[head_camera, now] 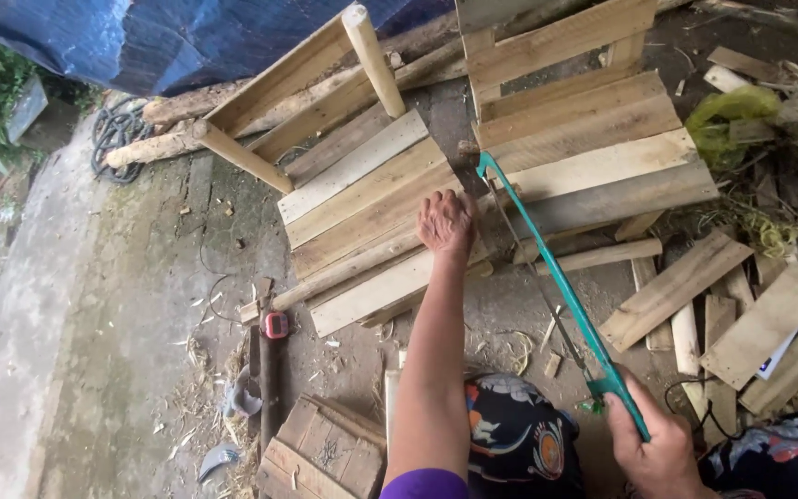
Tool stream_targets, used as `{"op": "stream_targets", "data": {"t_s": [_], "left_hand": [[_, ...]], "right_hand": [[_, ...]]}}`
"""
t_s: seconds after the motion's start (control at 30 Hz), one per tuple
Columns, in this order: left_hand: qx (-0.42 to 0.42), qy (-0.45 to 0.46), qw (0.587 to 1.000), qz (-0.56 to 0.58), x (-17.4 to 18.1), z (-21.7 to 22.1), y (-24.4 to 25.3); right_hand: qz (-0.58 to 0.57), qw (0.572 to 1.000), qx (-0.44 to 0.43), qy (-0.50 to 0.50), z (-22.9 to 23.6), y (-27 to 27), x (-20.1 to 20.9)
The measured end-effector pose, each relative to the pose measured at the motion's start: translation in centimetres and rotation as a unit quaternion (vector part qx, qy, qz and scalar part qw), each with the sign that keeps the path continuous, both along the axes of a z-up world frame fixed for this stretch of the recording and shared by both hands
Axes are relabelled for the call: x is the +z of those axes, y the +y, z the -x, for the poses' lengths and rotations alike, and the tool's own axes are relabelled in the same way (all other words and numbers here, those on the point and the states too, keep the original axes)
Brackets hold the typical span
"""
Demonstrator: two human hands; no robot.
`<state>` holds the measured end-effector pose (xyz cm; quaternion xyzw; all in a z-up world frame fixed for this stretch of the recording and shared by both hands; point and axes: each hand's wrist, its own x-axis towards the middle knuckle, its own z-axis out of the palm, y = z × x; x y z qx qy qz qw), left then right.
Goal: Sawing a wooden stick using a hacksaw to prepare components for a wooden chair.
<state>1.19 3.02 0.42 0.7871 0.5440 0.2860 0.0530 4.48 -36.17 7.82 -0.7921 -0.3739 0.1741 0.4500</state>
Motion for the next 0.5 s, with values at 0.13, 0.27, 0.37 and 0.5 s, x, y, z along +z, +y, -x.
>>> {"op": "stream_targets", "data": {"t_s": [0.13,0.27,0.37,0.5], "left_hand": [[-0.008,0.032,0.998,0.052,-0.2,0.3,-0.5],[-0.003,0.032,0.998,0.051,-0.6,-0.3,0.5],[0.008,0.047,0.994,0.096,-0.3,0.6,0.7],[0.024,0.038,0.989,0.142,1.0,-0.3,1.3]], "right_hand": [[-0.048,0.992,0.117,0.007,-1.6,6.2,-0.2],[-0.079,0.996,0.030,-0.026,-2.9,15.8,-0.9],[-0.117,0.990,0.004,-0.072,-2.2,20.1,-0.2],[-0.095,0.995,0.003,-0.027,-1.6,17.8,0.2]]}}
